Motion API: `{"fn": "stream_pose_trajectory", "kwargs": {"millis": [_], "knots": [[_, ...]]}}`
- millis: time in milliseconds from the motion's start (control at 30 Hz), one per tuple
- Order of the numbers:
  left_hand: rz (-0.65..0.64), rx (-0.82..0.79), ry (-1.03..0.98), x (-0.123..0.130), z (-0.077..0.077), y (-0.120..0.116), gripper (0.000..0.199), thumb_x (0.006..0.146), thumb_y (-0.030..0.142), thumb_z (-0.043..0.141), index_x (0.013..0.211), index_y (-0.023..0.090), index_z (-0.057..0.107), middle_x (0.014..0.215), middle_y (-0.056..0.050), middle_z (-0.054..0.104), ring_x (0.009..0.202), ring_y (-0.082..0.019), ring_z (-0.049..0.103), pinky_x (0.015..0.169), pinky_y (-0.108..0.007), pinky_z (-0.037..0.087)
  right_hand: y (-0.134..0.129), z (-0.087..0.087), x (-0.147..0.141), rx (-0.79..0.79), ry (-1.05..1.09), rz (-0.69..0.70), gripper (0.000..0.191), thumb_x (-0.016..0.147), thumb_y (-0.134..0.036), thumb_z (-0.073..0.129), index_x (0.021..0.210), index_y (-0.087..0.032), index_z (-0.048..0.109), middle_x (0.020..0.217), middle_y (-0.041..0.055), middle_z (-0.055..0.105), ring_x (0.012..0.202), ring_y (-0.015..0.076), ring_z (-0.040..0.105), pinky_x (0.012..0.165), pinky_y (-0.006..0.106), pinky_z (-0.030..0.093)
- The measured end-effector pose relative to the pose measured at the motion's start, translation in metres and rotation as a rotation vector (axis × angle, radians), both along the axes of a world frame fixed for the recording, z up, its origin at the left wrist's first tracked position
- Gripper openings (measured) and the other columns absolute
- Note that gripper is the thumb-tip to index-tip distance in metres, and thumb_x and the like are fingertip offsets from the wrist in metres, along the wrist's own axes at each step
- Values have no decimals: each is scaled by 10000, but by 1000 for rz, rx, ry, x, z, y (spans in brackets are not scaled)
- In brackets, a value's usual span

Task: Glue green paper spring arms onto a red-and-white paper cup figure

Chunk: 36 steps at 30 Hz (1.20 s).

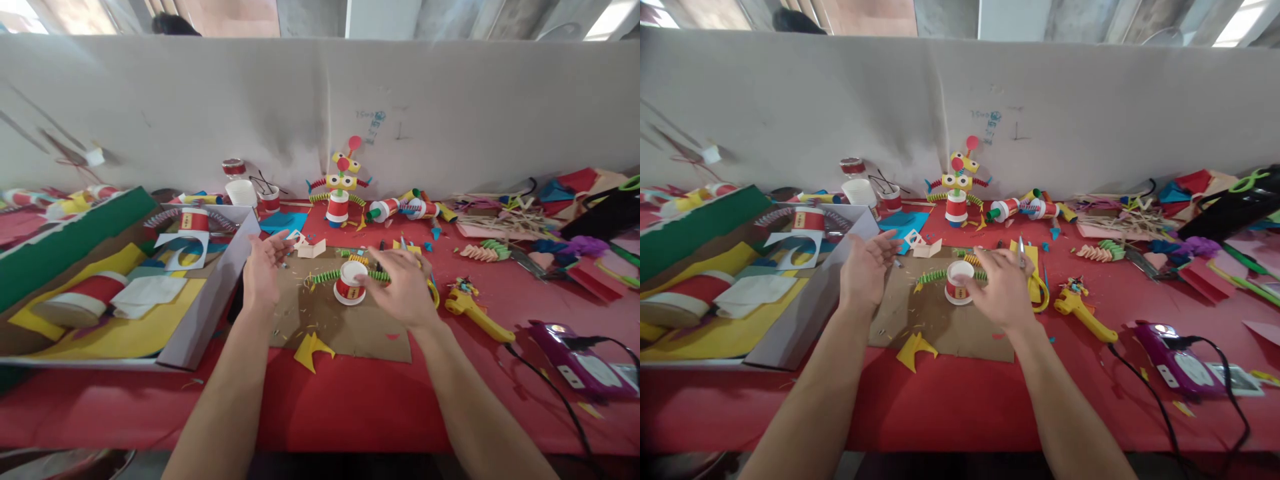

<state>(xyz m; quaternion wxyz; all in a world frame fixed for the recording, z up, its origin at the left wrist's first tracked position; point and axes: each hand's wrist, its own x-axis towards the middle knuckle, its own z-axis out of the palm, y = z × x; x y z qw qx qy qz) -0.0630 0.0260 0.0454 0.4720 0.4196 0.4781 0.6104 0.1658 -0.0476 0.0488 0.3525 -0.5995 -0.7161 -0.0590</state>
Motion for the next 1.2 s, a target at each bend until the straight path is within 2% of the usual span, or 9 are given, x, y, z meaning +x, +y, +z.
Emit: {"fn": "stream_pose_trajectory", "kwargs": {"millis": [67, 167, 267, 400, 667, 767, 900, 1033, 1200], "knots": [[48, -10, -28, -2, -1, 1, 737, 827, 732, 262, 960, 156, 701, 898, -107, 719, 789, -168, 645, 678, -278, 454, -1, 5, 11, 147, 124, -86, 322, 894, -450, 499, 919, -203, 705, 885, 69, 734, 928, 233, 624, 921, 434, 364], [113, -15, -59, -4, -1, 1, 588, 797, 671, 452, 925, 153, 697, 807, -79, 698, 710, -142, 625, 618, -251, 439, -1, 10, 28, 286, 331, -264, 398, 916, -422, 460, 664, -188, 661, 660, 37, 675, 732, 186, 624, 782, 347, 431], [152, 30, -58, -5, -3, 1, 358, 662, 450, 731, 868, 161, 684, 709, -13, 649, 610, -95, 569, 578, -220, 418, 1, 11, 40, 277, 552, -337, 388, 903, -440, 477, 686, -175, 660, 573, 5, 609, 577, 148, 571, 621, 281, 424], [115, 54, -39, -4, -3, 0, 286, 579, 251, 778, 826, 148, 679, 637, 17, 614, 558, -79, 551, 558, -209, 411, 5, 10, 43, 285, 660, -355, 361, 889, -430, 487, 715, -168, 664, 552, -12, 577, 530, 133, 534, 584, 268, 408], [33, 41, 82, 0, 1, -7, 218, 721, 318, 672, 884, 175, 691, 864, -48, 697, 714, -130, 625, 689, -265, 467, 5, 5, 39, 276, 590, -333, 366, 909, -427, 445, 765, -171, 664, 567, -11, 550, 555, 140, 527, 592, 277, 406], [-166, 89, 299, 6, 6, -14, 300, 721, 371, 686, 977, 214, 705, 1042, -75, 699, 925, -204, 632, 833, -343, 474, 4, 6, 38, 283, 439, -227, 351, 896, -425, 472, 1093, -179, 628, 861, 67, 670, 811, 210, 613, 747, 356, 454], [-383, 273, 721, 19, 5, -21, 364, 625, 294, 760, 985, 263, 713, 1093, -60, 698, 1106, -271, 570, 1013, -457, 374, 1, 6, 24, 100, -21, 0, 535, 814, -480, 594, 1265, -196, 550, 1260, 126, 601, 1193, 316, 469, 975, 470, 337], [-378, 287, 946, 30, -1, -24, 286, 676, 268, 703, 962, 256, 715, 1040, -68, 716, 1084, -292, 580, 988, -480, 379, -2, 1, 5, -92, -196, 52, 499, 847, -507, 547, 1224, -182, 579, 1199, 99, 655, 1201, 320, 449, 1016, 492, 240], [-325, 242, 1043, 35, 0, -27, 202, 711, 247, 649, 900, 231, 716, 966, -67, 733, 1016, -287, 614, 958, -482, 382, -3, 0, -8, -161, -236, 55, 389, 872, -480, 529, 1124, -201, 629, 1100, 92, 693, 1145, 309, 474, 996, 508, 200]]}}
